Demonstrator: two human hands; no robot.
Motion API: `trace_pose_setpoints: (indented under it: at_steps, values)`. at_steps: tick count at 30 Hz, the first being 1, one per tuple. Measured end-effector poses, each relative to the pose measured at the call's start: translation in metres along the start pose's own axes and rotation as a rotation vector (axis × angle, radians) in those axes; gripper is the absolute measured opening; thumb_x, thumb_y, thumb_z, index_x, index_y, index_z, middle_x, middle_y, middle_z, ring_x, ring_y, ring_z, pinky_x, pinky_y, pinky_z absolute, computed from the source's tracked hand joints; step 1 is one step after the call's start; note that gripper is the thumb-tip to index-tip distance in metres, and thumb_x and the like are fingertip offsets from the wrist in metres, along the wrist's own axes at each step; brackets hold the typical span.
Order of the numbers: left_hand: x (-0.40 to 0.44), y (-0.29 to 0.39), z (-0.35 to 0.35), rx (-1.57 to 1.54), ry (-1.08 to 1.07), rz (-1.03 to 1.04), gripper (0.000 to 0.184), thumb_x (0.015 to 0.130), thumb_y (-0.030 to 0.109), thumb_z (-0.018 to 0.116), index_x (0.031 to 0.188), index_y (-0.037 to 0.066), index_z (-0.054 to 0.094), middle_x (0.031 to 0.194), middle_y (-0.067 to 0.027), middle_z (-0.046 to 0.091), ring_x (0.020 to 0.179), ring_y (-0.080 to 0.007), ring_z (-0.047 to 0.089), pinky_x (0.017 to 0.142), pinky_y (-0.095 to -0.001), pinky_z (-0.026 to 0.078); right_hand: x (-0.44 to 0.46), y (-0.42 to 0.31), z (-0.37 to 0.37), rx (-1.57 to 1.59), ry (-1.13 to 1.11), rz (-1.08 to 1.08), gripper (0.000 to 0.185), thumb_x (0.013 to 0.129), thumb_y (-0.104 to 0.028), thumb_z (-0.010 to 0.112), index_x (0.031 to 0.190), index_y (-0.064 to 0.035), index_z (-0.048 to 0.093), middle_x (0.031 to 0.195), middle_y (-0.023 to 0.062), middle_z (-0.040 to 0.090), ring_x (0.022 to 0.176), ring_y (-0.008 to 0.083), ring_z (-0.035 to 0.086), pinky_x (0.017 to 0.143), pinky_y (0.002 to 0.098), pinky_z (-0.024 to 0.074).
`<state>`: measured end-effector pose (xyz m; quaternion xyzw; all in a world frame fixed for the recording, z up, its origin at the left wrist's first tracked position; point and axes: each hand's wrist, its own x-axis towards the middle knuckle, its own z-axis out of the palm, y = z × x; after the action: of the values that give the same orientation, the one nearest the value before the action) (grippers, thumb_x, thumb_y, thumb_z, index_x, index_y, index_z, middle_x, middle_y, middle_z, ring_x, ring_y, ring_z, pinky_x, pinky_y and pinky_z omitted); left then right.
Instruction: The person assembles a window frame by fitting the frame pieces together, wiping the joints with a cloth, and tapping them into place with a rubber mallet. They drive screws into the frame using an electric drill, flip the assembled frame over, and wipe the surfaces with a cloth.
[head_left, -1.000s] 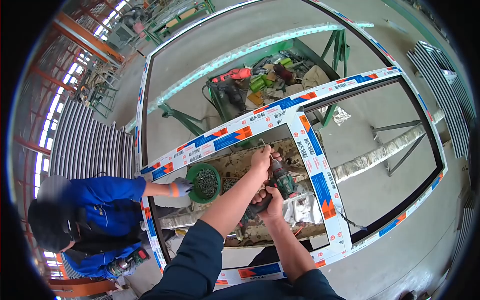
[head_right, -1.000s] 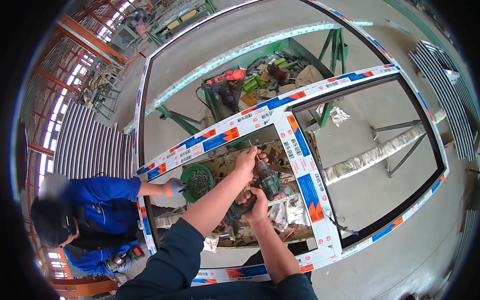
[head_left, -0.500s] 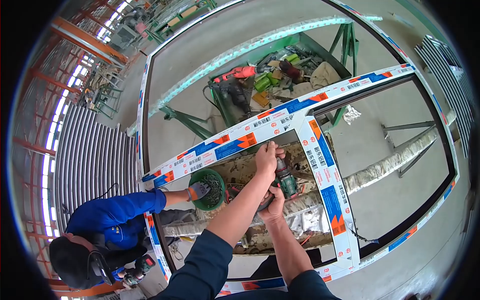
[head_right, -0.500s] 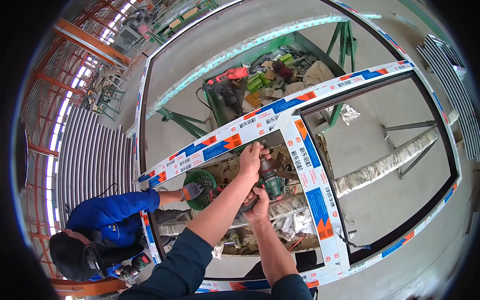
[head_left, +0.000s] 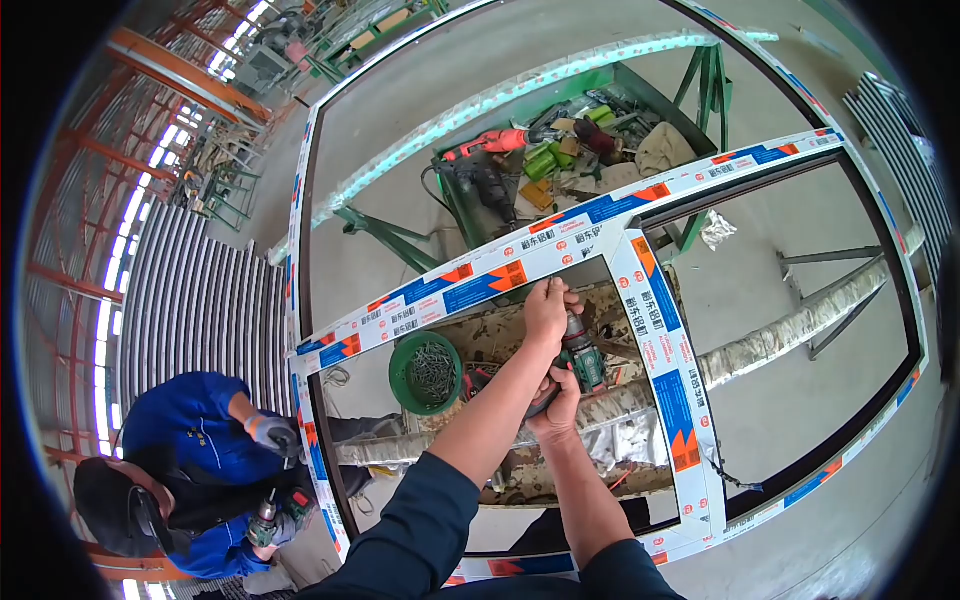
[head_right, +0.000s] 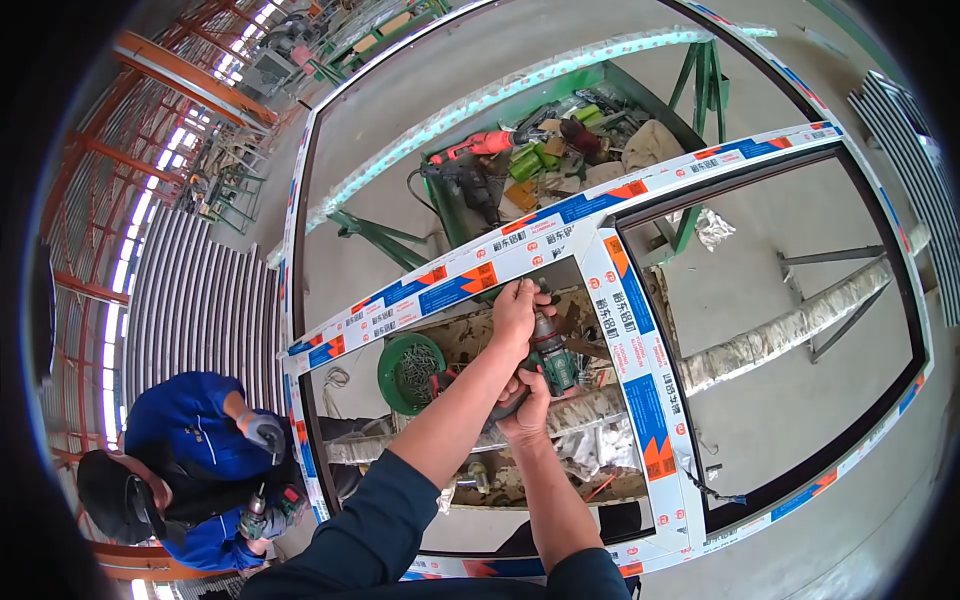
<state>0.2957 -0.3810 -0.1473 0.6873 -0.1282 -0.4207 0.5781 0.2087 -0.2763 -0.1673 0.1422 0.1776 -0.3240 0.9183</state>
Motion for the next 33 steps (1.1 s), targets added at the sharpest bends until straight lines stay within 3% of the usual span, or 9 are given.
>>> trace_pose_setpoints:
  at_steps: [17, 20, 22, 25, 27, 28, 29, 31, 33]
  values:
    - [0.001, 0.013, -0.004, 0.099, -0.049, -0.078, 0.028, 0.105, 0.026, 0.045, 0.102, -0.001, 0.053, 0.084, -0.0122, 0.063, 0.068, -0.0220, 0.066, 0.063, -0.0333, 0.054, 0.005, 0.005, -0.006, -0.003, -0.135, 0.002, 0.021, 0.081, -0.026, 0.059, 0.076, -0.0118, 0.046, 0.066, -0.0026, 0.044, 0.063, 0.0140, 0.045, 0.061, 0.0280, 0.0378]
    - [0.002, 0.010, -0.009, 0.060, -0.016, -0.056, 0.031, 0.103, 0.027, 0.046, 0.096, -0.002, 0.056, 0.081, -0.0150, 0.063, 0.061, -0.0276, 0.065, 0.060, -0.0376, 0.054, 0.007, 0.010, -0.008, -0.059, -0.095, -0.032, 0.018, 0.083, -0.025, 0.058, 0.077, -0.0119, 0.047, 0.066, -0.0017, 0.044, 0.064, 0.0146, 0.046, 0.062, 0.0300, 0.0403]
    - [0.006, 0.019, -0.028, 0.923, -0.032, 0.343, 0.035, 0.102, 0.029, 0.046, 0.089, 0.000, 0.060, 0.083, -0.0164, 0.065, 0.070, -0.0328, 0.067, 0.066, -0.0415, 0.054, 0.009, 0.014, -0.008, -0.118, -0.066, -0.134, 0.013, 0.085, -0.022, 0.056, 0.088, -0.0105, 0.052, 0.067, -0.0003, 0.046, 0.064, 0.0160, 0.048, 0.062, 0.0329, 0.0443]
    - [-0.013, 0.094, -0.037, 1.283, 0.170, 0.397, 0.042, 0.102, 0.033, 0.042, 0.083, 0.001, 0.062, 0.085, -0.0147, 0.066, 0.081, -0.0357, 0.065, 0.073, -0.0480, 0.050, 0.005, 0.016, -0.005, -0.130, 0.086, -0.186, 0.030, 0.086, -0.015, 0.055, 0.114, -0.0074, 0.053, 0.067, 0.0027, 0.048, 0.059, 0.0190, 0.051, 0.059, 0.0366, 0.0491]
    - [0.033, 0.099, -0.059, 1.310, 0.352, 0.917, 0.045, 0.101, 0.037, 0.040, 0.082, 0.002, 0.061, 0.084, -0.0172, 0.068, 0.083, -0.0389, 0.064, 0.074, -0.0510, 0.049, 0.001, 0.018, 0.004, -0.158, 0.096, -0.211, 0.029, 0.086, -0.015, 0.055, 0.114, -0.0068, 0.053, 0.066, 0.0033, 0.048, 0.059, 0.0192, 0.051, 0.059, 0.0363, 0.0493]
    - [0.051, 0.104, -0.061, 1.346, 0.347, 1.025, 0.051, 0.101, 0.040, 0.035, 0.081, 0.002, 0.063, 0.082, -0.0188, 0.068, 0.080, -0.0406, 0.065, 0.073, -0.0509, 0.050, 0.000, 0.019, 0.007, -0.187, 0.112, -0.235, 0.029, 0.086, -0.014, 0.054, 0.113, -0.0061, 0.053, 0.066, 0.0039, 0.048, 0.058, 0.0195, 0.052, 0.059, 0.0360, 0.0495]
    - [0.061, 0.098, -0.061, 1.336, 0.354, 1.023, 0.051, 0.101, 0.040, 0.035, 0.081, 0.002, 0.063, 0.082, -0.0188, 0.068, 0.080, -0.0406, 0.065, 0.073, -0.0509, 0.050, 0.000, 0.020, 0.008, -0.199, 0.110, -0.235, 0.029, 0.086, -0.014, 0.054, 0.113, -0.0061, 0.053, 0.066, 0.0039, 0.048, 0.058, 0.0195, 0.052, 0.059, 0.0360, 0.0495]
    - [0.077, 0.087, -0.057, 1.428, 0.212, 0.519, 0.054, 0.102, 0.039, 0.032, 0.081, 0.004, 0.068, 0.079, -0.0179, 0.070, 0.076, -0.0383, 0.067, 0.074, -0.0496, 0.050, -0.001, 0.021, 0.011, -0.212, 0.171, -0.234, 0.030, 0.086, -0.013, 0.054, 0.114, -0.0046, 0.053, 0.066, 0.0046, 0.048, 0.058, 0.0200, 0.052, 0.059, 0.0357, 0.0496]
    - [0.083, 0.077, -0.063, 1.407, 0.241, 0.559, 0.055, 0.102, 0.038, 0.033, 0.078, 0.005, 0.069, 0.080, -0.0175, 0.070, 0.075, -0.0375, 0.066, 0.073, -0.0498, 0.049, -0.006, 0.021, 0.018, -0.216, 0.195, -0.230, 0.017, 0.086, -0.013, 0.054, 0.100, -0.0034, 0.056, 0.066, 0.0048, 0.047, 0.060, 0.0200, 0.052, 0.061, 0.0361, 0.0496]
